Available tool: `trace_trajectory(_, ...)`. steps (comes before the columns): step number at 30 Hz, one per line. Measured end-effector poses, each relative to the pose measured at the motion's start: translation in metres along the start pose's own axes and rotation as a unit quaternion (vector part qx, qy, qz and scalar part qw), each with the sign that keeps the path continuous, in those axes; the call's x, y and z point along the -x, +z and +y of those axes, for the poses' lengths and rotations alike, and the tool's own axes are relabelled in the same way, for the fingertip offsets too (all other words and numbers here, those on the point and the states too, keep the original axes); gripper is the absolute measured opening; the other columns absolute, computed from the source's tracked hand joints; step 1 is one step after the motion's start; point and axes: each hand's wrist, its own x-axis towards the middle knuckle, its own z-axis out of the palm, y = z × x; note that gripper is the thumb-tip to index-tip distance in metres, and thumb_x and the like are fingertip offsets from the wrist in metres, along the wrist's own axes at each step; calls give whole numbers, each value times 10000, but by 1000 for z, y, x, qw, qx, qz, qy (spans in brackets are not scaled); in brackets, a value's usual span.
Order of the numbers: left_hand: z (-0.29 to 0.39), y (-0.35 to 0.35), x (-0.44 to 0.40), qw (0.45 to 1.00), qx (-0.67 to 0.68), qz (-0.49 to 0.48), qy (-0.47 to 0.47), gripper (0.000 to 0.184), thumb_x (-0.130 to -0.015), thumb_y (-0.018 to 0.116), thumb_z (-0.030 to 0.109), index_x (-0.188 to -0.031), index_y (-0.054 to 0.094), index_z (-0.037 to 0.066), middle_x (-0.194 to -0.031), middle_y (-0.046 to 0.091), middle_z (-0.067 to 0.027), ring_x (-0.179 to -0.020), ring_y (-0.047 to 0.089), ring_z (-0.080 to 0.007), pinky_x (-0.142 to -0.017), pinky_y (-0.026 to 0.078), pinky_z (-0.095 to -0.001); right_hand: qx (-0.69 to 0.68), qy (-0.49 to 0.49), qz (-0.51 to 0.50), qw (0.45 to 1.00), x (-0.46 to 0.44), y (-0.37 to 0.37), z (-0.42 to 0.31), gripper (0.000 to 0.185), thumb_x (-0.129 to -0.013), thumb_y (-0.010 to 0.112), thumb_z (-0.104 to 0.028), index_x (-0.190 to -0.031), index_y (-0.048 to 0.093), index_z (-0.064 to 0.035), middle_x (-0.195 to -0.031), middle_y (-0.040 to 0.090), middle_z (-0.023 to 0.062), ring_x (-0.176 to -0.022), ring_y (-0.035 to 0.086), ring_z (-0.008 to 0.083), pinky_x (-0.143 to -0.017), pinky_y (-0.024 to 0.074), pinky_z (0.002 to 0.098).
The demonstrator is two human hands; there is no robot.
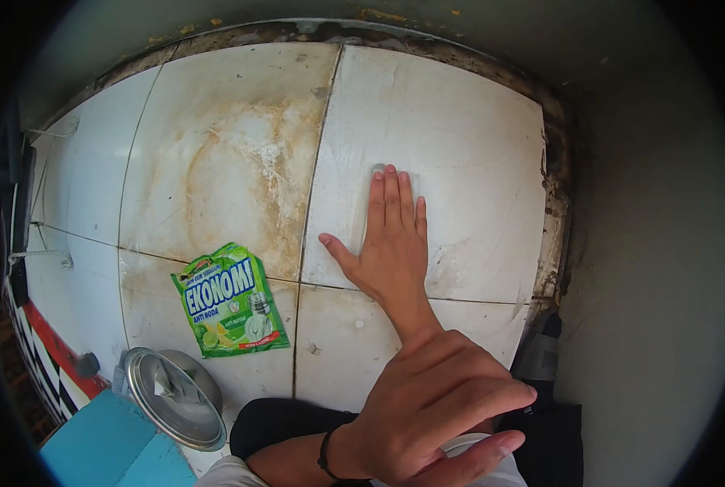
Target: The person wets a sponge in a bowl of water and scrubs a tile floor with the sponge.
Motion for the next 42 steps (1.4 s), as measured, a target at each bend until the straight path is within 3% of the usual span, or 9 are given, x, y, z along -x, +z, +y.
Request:
trace_trajectory(5, 2, 3, 1, 1000, -11, -6, -1, 274, -873, 678, 196, -1070, 610, 18, -905, 567, -98, -807, 526, -252, -757, 375, -375, -10, -28, 0, 1000, 9, -3, 10, 1053, -838, 685, -635, -1560, 293, 24, -1633, 284, 219, -1538, 213, 375, -1211, 201, 559)
trace_trajectory(12, -5, 5, 2, 993, 85, -85, 3, 274, -844, 694, 252, -961, 559, 45, -815, 572, -111, -732, 546, -303, -675, 412, -405, 112, 26, 26, 993, -223, 6, 90, 1062, -900, 345, -820, -1605, 225, -35, -1683, 218, 116, -1568, 152, 257, -1269, 162, 438)
trace_trajectory(16, -10, -13, -3, 974, 87, -201, -58, 291, -830, 691, 292, -853, 511, 65, -673, 540, -91, -626, 540, -321, -596, 408, -423, 85, 55, 21, 995, -207, 5, 79, 1068, -903, 334, -821, -1607, 211, -27, -1680, 223, 124, -1566, 158, 267, -1267, 163, 444)
trace_trajectory(22, -14, -6, 2, 930, 61, -336, -138, 334, -823, 704, 307, -769, 514, 38, -530, 524, -131, -513, 551, -375, -526, 400, -463, 18, 29, -18, 999, 11, -14, 44, 1006, -882, 650, -608, -1572, 276, 22, -1654, 251, 210, -1552, 180, 368, -1228, 164, 556)
trace_trajectory(25, -16, 8, 10, 922, 36, -354, -152, 351, -809, 721, 317, -763, 523, 30, -515, 543, -153, -509, 572, -391, -526, 412, -475, 14, 31, -41, 999, 68, -24, 30, 1007, -880, 655, -602, -1573, 273, 20, -1653, 251, 212, -1549, 186, 377, -1226, 157, 562)
trace_trajectory(29, -18, 13, 11, 912, 24, -379, -156, 352, -807, 729, 320, -772, 525, 35, -545, 559, -154, -537, 582, -388, -537, 413, -480, 37, -11, -19, 999, -2, -22, 59, 1032, -876, 633, -649, -1579, 261, 9, -1655, 253, 203, -1556, 178, 349, -1240, 145, 538)
trace_trajectory(35, -26, 1, 5, 945, 131, -275, -115, 389, -810, 738, 377, -799, 499, 70, -583, 514, -87, -546, 544, -315, -522, 376, -433, 136, 23, 23, 990, -208, -13, 119, 1040, -907, 336, -816, -1603, 240, -49, -1679, 229, 116, -1568, 148, 251, -1278, 130, 422)
trace_trajectory(40, -34, -14, 3, 916, 255, -285, -118, 456, -808, 742, 458, -785, 468, 93, -548, 426, -34, -484, 450, -245, -508, 329, -376, 86, 43, 7, 995, -158, -13, 108, 1031, -921, 366, -790, -1598, 235, -23, -1679, 217, 136, -1567, 150, 269, -1275, 136, 433)
trace_trajectory(42, -31, -11, 3, 900, 266, -316, -141, 469, -810, 738, 476, -779, 465, 96, -537, 423, -34, -476, 444, -241, -511, 328, -375, 86, 14, 4, 996, -83, -16, 99, 1003, -925, 481, -719, -1591, 246, -7, -1670, 231, 161, -1560, 168, 305, -1264, 145, 472)
